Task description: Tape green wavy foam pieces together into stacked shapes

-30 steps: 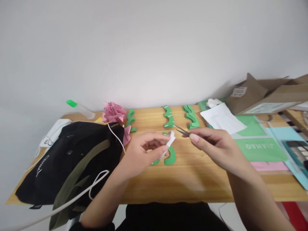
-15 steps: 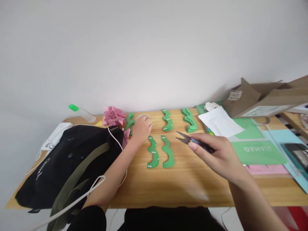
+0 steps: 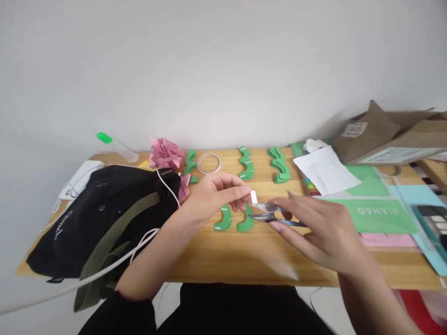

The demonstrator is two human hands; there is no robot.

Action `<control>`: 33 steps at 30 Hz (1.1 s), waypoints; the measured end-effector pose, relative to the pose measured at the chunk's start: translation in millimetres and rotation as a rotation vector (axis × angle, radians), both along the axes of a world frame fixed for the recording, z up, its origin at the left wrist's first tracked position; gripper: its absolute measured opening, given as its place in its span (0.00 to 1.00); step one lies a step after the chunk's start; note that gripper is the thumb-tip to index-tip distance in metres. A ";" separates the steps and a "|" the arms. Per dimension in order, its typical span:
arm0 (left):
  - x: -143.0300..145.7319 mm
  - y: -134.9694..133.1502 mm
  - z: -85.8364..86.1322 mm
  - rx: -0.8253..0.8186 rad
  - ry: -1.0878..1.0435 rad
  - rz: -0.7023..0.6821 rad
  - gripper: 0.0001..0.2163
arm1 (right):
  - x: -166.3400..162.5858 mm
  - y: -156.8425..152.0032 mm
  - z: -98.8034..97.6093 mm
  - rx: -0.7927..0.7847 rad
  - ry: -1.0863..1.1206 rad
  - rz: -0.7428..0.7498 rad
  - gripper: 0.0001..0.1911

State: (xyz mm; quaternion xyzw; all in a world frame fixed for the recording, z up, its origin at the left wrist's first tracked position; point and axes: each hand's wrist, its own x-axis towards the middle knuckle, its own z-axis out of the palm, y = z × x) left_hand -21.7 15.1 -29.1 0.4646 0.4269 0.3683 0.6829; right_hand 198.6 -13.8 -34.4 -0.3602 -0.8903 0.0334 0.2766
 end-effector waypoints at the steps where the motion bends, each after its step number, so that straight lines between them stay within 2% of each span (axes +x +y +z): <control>1: -0.4 -0.6 0.0 0.019 0.010 0.007 0.07 | -0.3 -0.2 -0.1 -0.010 -0.002 0.001 0.11; 24: 0.5 -6.1 4.1 0.078 0.136 0.029 0.04 | 1.8 0.2 0.0 -0.065 0.034 0.003 0.10; 26: 0.3 -5.8 4.4 0.107 0.124 0.066 0.04 | 3.8 0.2 -0.2 -0.135 0.054 0.012 0.10; 28: 0.3 -5.6 4.8 0.130 0.121 0.104 0.04 | 4.0 0.7 -2.2 -0.276 0.127 0.005 0.09; 30: 1.2 -5.6 4.8 0.131 0.121 0.113 0.04 | -0.1 1.8 -6.3 -0.454 0.315 -0.065 0.11; 33: 4.9 -5.8 4.3 0.110 0.117 0.064 0.04 | -14.2 4.1 -13.4 -0.706 0.710 -0.214 0.15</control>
